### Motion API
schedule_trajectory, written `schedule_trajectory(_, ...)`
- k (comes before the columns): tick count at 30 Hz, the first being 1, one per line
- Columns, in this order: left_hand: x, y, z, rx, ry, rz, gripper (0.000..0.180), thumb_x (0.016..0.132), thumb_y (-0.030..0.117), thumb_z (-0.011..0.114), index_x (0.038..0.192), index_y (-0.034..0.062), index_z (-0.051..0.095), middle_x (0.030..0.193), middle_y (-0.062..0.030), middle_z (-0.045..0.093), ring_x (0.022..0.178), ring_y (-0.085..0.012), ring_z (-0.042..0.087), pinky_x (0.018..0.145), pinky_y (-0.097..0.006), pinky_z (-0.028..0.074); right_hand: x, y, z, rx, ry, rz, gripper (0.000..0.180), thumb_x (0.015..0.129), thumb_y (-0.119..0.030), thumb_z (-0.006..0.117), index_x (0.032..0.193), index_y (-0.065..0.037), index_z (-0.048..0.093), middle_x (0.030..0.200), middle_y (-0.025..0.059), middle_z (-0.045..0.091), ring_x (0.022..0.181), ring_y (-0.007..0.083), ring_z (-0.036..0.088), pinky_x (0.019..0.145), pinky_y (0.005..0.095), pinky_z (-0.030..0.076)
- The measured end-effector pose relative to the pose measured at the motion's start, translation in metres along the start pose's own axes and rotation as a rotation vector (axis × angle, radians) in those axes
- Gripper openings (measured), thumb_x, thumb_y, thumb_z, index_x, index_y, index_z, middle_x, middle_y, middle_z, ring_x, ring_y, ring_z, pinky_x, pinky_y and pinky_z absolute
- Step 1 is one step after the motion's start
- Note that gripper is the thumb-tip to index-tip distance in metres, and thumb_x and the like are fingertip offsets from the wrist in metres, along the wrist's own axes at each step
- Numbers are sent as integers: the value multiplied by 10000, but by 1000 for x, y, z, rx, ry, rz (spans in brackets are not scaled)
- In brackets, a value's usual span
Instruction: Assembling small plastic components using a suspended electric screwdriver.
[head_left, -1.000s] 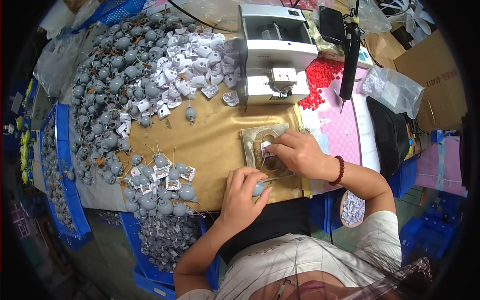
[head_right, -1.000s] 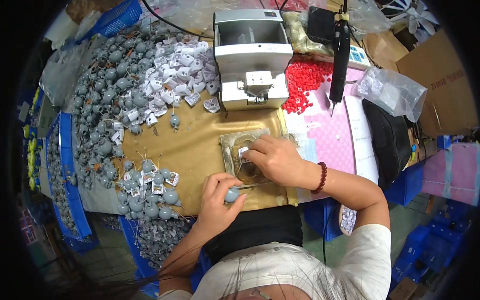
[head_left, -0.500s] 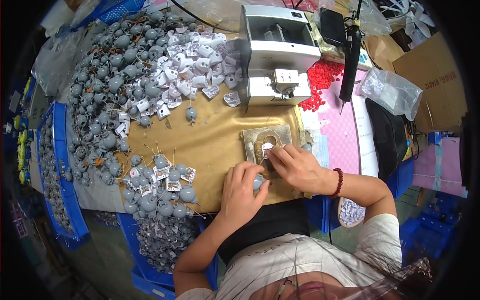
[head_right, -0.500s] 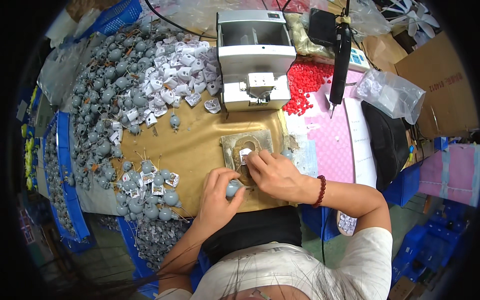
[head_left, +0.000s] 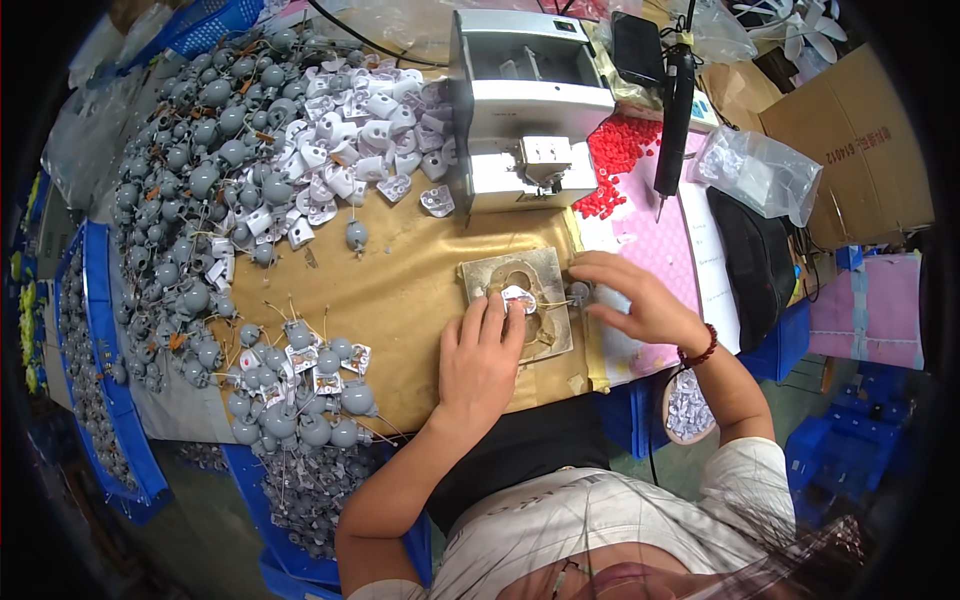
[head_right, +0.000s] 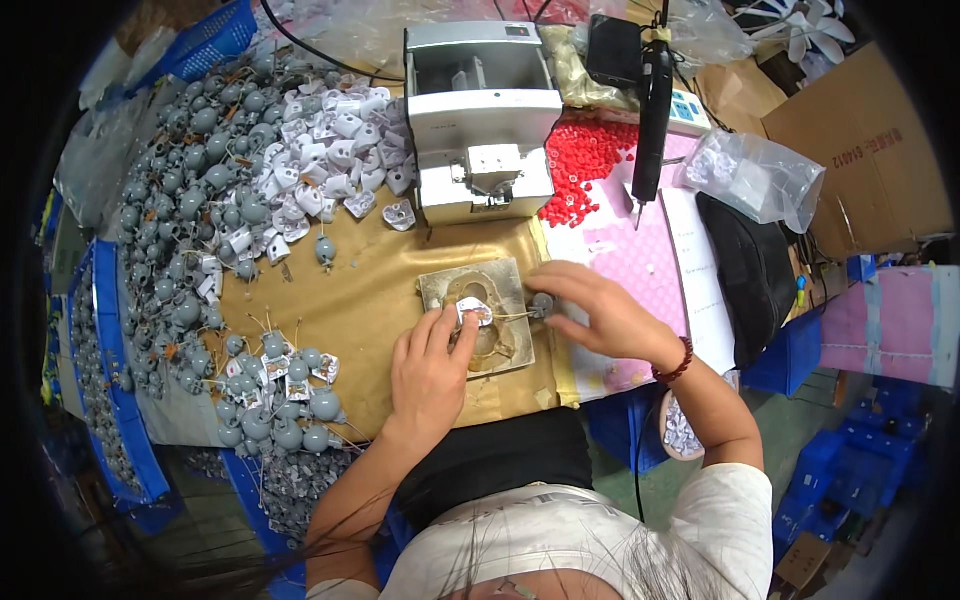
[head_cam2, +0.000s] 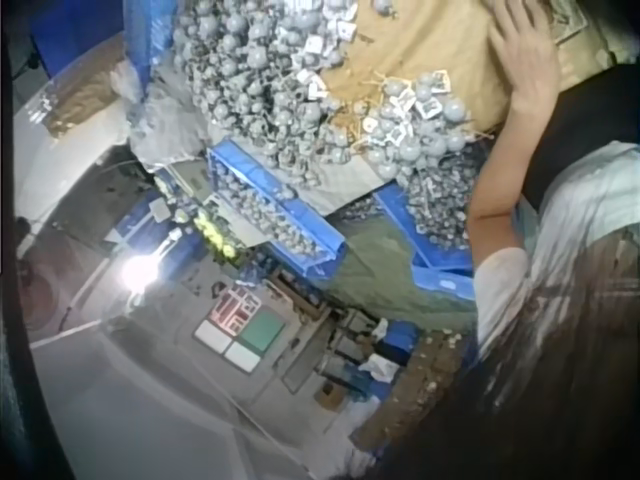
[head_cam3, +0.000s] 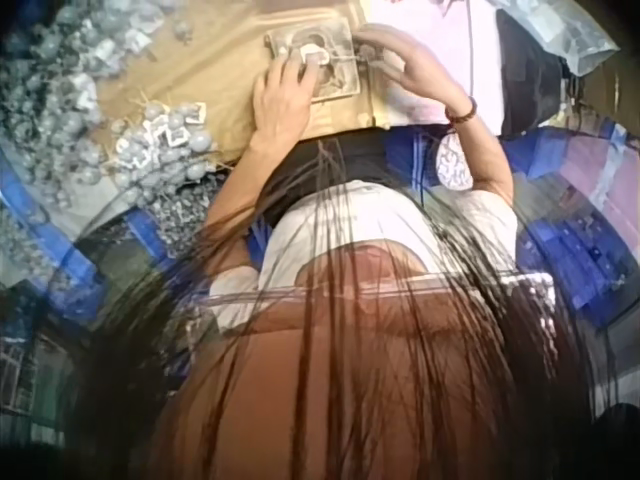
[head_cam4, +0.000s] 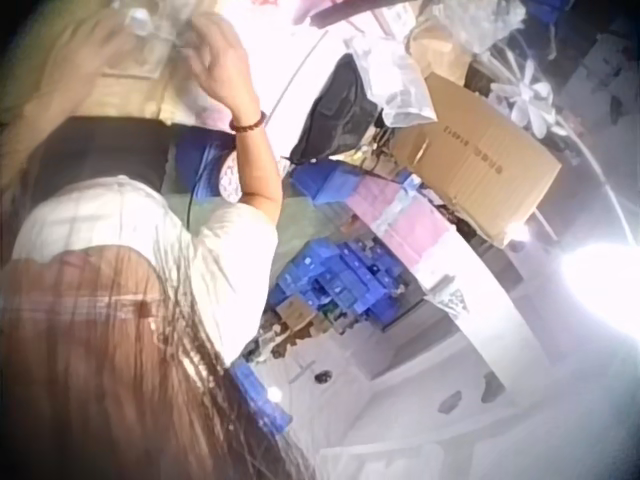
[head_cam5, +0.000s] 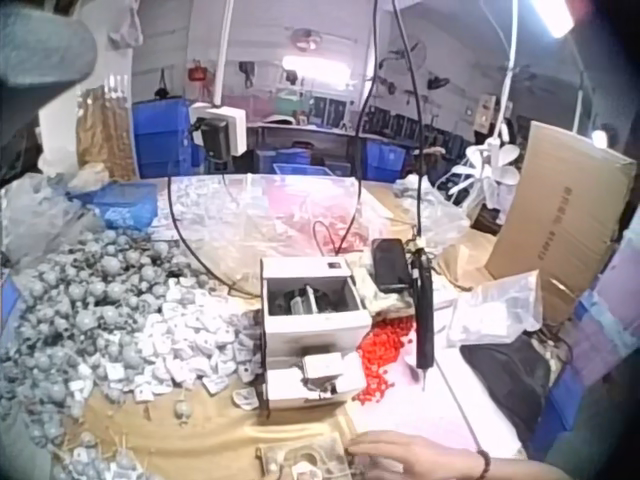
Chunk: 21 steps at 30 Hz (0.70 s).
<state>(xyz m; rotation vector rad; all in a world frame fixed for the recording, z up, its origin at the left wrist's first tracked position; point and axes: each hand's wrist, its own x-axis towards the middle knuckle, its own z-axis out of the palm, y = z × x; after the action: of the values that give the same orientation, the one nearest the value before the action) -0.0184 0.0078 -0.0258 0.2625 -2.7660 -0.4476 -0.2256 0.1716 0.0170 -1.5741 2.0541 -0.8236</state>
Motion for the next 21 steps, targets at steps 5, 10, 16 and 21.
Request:
schedule_trajectory(5,-1,-2,1,-32,20,11,421,811,13,603,1228,41,655,1234,-141,615,1170,-297,576,916,-411,463,-3,25,31,-186,123,-17,418,784,42,699,1178,-43,587,1189,152,603,1102,310,608,956,391,508)
schedule_trajectory(10,0,-3,2,-23,20,12,409,811,10,602,1215,37,659,1223,-144,621,1171,-297,580,913,-416,471,10,29,47,772,374,149,335,862,28,687,1167,-50,573,1096,64,605,969,148,609,780,282,513)
schedule_trajectory(16,2,-7,-1,-57,19,22,380,808,22,626,1184,44,674,1212,-135,626,1170,-291,586,911,-405,480,41,6,33,1385,-66,334,389,853,-57,775,1196,-48,592,1016,47,629,769,77,548,617,221,459)
schedule_trajectory(21,2,-16,-1,-124,12,48,370,774,37,697,1143,68,696,1205,-123,631,1164,-291,588,904,-404,486,50,-3,33,580,-118,304,425,815,-102,833,1174,-32,618,945,11,620,728,74,507,667,244,459)
